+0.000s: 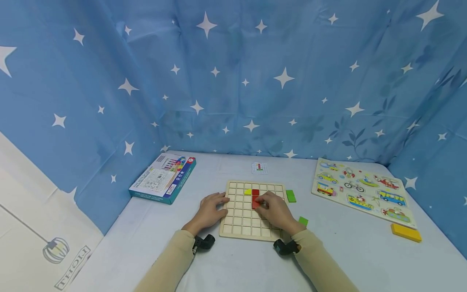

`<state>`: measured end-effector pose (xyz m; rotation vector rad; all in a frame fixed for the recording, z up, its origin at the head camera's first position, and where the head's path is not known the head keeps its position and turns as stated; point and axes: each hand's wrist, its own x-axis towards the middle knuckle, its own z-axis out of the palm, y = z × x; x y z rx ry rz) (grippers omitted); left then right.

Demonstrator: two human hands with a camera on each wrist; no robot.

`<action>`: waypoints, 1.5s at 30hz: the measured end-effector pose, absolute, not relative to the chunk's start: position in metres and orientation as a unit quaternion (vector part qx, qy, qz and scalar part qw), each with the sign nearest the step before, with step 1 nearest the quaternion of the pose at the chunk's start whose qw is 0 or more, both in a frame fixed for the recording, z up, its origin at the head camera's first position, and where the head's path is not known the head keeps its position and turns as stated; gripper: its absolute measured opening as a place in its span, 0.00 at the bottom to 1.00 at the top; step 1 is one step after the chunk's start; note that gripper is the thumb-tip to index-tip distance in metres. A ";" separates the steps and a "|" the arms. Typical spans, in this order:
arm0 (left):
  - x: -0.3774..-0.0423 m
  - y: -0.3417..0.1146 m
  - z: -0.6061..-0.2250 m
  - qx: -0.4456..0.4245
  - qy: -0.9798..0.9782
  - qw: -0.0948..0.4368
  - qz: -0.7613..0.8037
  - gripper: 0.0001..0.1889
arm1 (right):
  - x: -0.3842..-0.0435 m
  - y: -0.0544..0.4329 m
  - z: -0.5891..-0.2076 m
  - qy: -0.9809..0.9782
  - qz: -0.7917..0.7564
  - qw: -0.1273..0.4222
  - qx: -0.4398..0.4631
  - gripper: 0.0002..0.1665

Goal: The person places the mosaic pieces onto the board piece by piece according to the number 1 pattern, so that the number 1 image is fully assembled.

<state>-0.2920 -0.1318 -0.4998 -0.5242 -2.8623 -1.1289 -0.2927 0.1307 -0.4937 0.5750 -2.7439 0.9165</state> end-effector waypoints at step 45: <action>-0.292 -0.131 -0.500 -0.173 -0.918 0.018 -0.357 0.21 | -0.307 0.185 -0.477 -0.917 0.365 0.122 0.106 0.15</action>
